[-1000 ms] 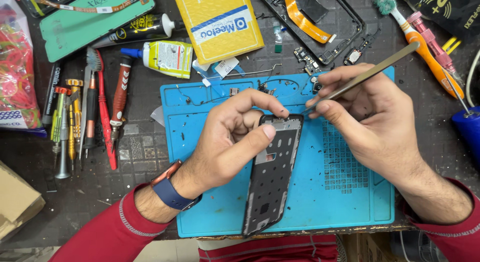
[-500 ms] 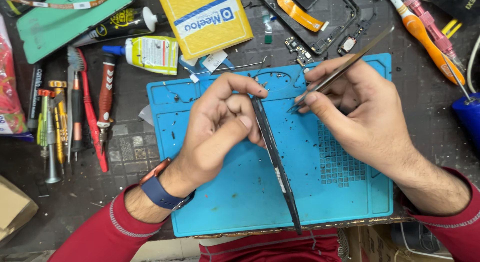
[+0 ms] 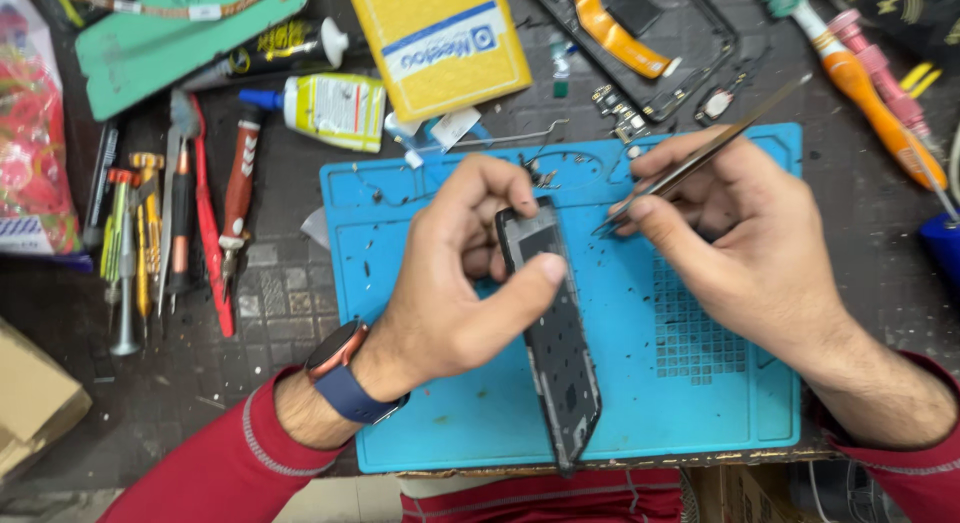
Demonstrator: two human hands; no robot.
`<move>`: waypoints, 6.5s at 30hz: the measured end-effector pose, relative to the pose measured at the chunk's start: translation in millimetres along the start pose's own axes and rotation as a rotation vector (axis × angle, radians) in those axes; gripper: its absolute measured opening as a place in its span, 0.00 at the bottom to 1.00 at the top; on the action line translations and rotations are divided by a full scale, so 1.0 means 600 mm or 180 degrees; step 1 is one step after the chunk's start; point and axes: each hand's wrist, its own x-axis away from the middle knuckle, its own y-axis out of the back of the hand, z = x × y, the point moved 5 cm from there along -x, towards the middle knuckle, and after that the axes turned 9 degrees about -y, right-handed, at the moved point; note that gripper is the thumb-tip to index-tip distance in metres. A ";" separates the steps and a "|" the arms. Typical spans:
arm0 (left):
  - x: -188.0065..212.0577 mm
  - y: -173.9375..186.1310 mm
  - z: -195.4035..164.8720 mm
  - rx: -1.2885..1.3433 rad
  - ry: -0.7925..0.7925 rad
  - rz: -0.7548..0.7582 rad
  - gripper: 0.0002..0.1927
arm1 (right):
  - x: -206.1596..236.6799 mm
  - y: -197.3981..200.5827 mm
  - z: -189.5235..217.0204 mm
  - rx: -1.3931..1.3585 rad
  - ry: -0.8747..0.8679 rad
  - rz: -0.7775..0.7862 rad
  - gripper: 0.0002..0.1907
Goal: The person works on a disassembled smartphone frame on a blue repair mat, using a thin blade and tweezers to scrape and pick old adhesive and residue from the frame edges. They then use a blue-handled screwdriver to work on screws and components inside the phone frame.
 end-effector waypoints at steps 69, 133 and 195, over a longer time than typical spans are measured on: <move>-0.009 -0.008 0.018 0.0248 0.0081 0.0409 0.14 | 0.028 -0.008 0.056 0.2578 0.2451 0.0487 0.16; -0.017 -0.005 0.016 0.0834 0.0438 0.0534 0.22 | 0.021 0.007 0.051 0.2360 0.1788 0.0069 0.16; -0.014 -0.002 0.024 0.0975 0.0502 0.0697 0.25 | 0.000 0.015 0.006 0.0580 0.0205 0.0258 0.04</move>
